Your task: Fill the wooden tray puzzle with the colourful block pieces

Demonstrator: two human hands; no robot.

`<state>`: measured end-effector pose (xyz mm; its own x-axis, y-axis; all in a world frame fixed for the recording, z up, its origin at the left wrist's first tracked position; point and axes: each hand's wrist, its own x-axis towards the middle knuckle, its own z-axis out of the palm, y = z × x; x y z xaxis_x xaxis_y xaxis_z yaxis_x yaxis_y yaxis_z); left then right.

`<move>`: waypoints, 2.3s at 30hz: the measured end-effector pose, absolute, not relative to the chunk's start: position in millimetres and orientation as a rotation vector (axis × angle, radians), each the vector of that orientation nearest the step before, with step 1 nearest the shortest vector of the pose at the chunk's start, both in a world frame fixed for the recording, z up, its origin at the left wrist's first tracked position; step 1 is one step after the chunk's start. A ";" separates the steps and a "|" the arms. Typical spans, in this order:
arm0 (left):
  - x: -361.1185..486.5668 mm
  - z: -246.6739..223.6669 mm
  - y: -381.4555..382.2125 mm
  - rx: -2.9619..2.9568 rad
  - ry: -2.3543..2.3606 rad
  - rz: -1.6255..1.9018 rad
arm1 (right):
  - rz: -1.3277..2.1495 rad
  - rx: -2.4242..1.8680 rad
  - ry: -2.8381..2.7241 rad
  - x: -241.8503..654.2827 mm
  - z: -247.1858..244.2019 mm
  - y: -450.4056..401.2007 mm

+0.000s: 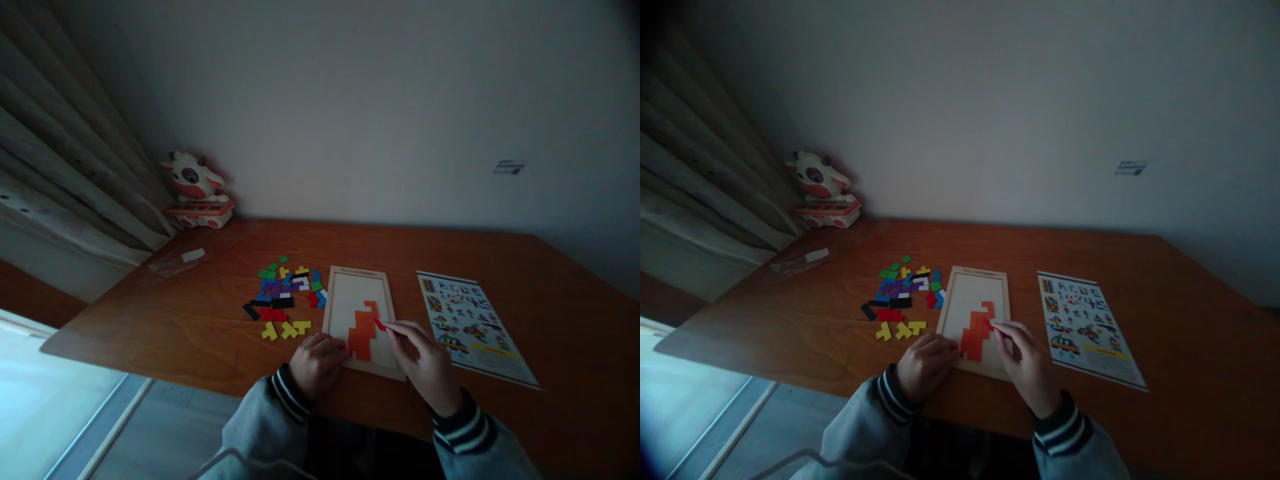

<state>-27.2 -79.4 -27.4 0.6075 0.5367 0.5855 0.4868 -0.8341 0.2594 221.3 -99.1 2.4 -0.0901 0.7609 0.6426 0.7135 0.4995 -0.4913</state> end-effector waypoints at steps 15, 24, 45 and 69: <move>-21.8 -20.8 -86.7 2.767 0.853 1.021 | 0.220 -1.348 -1.849 221.4 -36.6 -128.5; -23.8 -17.0 -86.4 2.781 0.859 0.899 | 0.165 -1.355 -1.777 221.4 -35.5 -128.4; -24.7 -19.0 -86.7 2.810 0.872 0.796 | 0.216 -1.279 -2.029 213.9 -36.3 -130.1; -29.9 -20.8 -86.9 2.755 0.910 0.954 | 0.242 -1.172 -2.041 215.2 -25.2 -130.6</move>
<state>-29.9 -86.9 -20.8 0.6281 0.5636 0.5365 0.5093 -0.8191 0.2642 215.2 -130.6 -25.2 -0.2937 0.8038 0.5173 0.6609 0.5618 -0.4976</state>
